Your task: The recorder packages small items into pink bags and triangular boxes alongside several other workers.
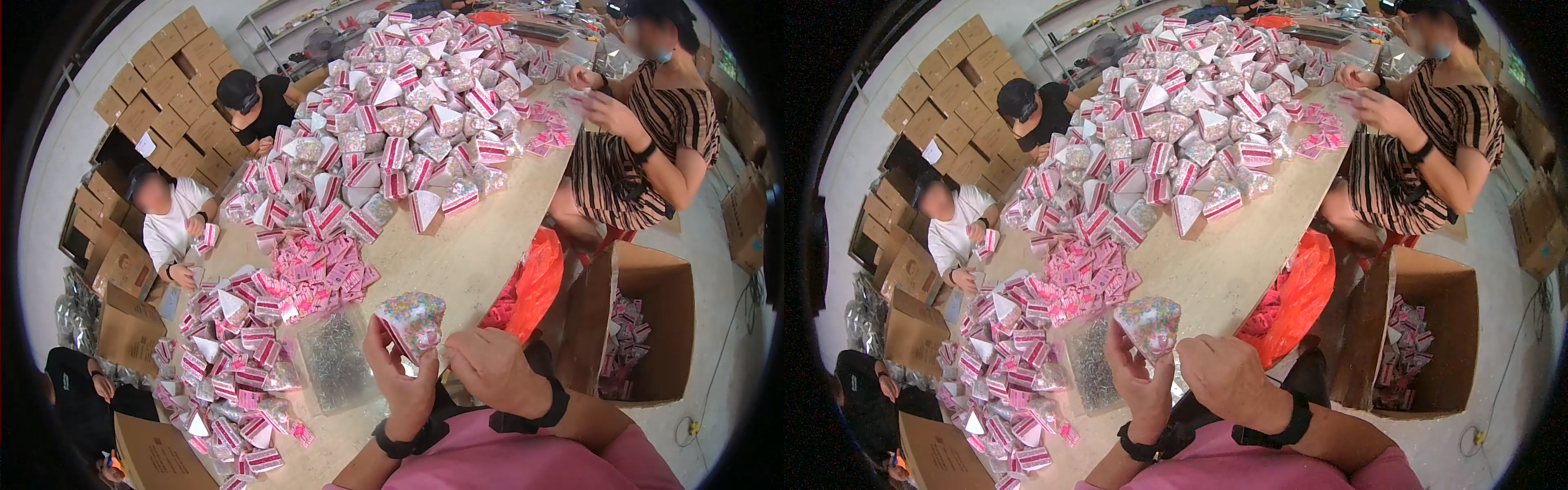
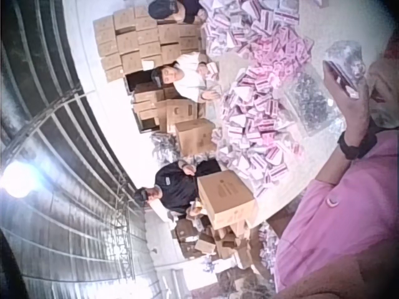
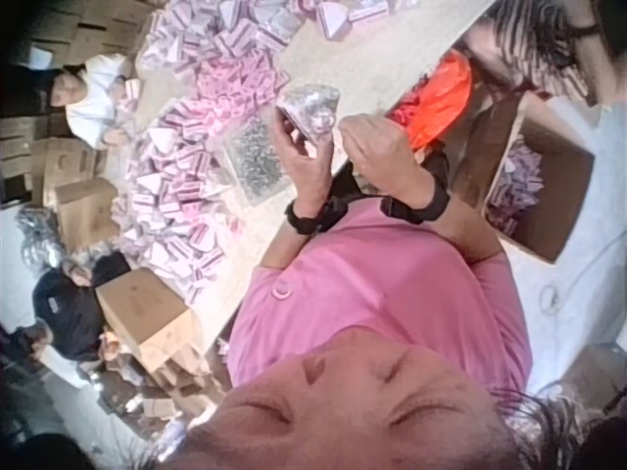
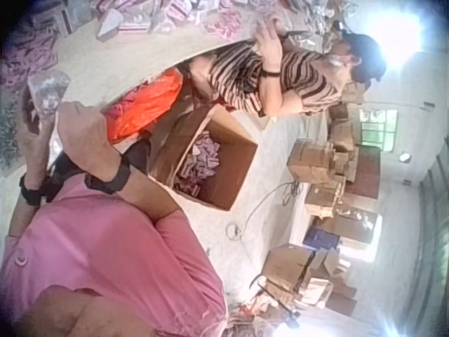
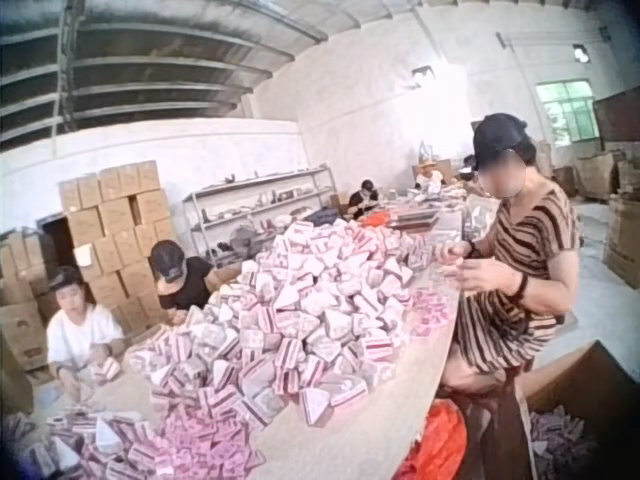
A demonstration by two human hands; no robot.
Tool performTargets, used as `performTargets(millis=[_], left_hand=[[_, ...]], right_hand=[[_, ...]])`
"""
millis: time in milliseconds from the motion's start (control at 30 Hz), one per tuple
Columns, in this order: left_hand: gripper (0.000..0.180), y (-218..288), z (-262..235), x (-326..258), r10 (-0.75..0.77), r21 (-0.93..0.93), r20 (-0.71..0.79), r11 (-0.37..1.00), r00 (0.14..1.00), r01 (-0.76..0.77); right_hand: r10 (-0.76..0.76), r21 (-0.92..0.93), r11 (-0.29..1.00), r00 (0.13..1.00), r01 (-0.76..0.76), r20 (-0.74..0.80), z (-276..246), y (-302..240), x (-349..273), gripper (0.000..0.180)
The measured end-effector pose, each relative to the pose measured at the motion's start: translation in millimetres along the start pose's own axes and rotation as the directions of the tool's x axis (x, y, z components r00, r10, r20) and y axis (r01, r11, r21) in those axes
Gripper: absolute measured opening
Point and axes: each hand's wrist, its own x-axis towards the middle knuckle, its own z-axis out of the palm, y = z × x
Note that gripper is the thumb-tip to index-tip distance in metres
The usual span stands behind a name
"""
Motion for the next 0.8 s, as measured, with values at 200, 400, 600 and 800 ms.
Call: performTargets(millis=[200, 400, 600, 800], left_hand=[[0.08, -4.7, -0.2, -1.2, 0.082, 0.081, -0.013, 0.993, 0.997, -0.08], [0.082, -2.0, -1.1, -4.2, 0.197, 0.279, -0.009, 0.942, 0.98, -0.187], [0.086, -1.1, -3.1, -9.4, 0.311, 0.433, 0.054, 0.849, 0.949, -0.303], [0.087, -0.8, -0.1, -11.1, 0.26, 0.333, 0.024, 0.908, 0.965, -0.253]], right_hand=[[0.028, 0.012, 1.0, 1.0, -0.028, -0.004, 3.0, 2.4, -2.3, 0.007], [0.043, -0.004, 0.999, 0.999, -0.043, 0.003, 0.9, 1.4, -2.6, 0.007], [0.078, -0.05, 0.996, 0.997, -0.078, 0.007, 0.3, 1.9, -4.1, 0.008], [0.102, -0.072, 0.992, 0.995, -0.102, 0.0, 0.0, 1.9, -5.6, 0.009]])
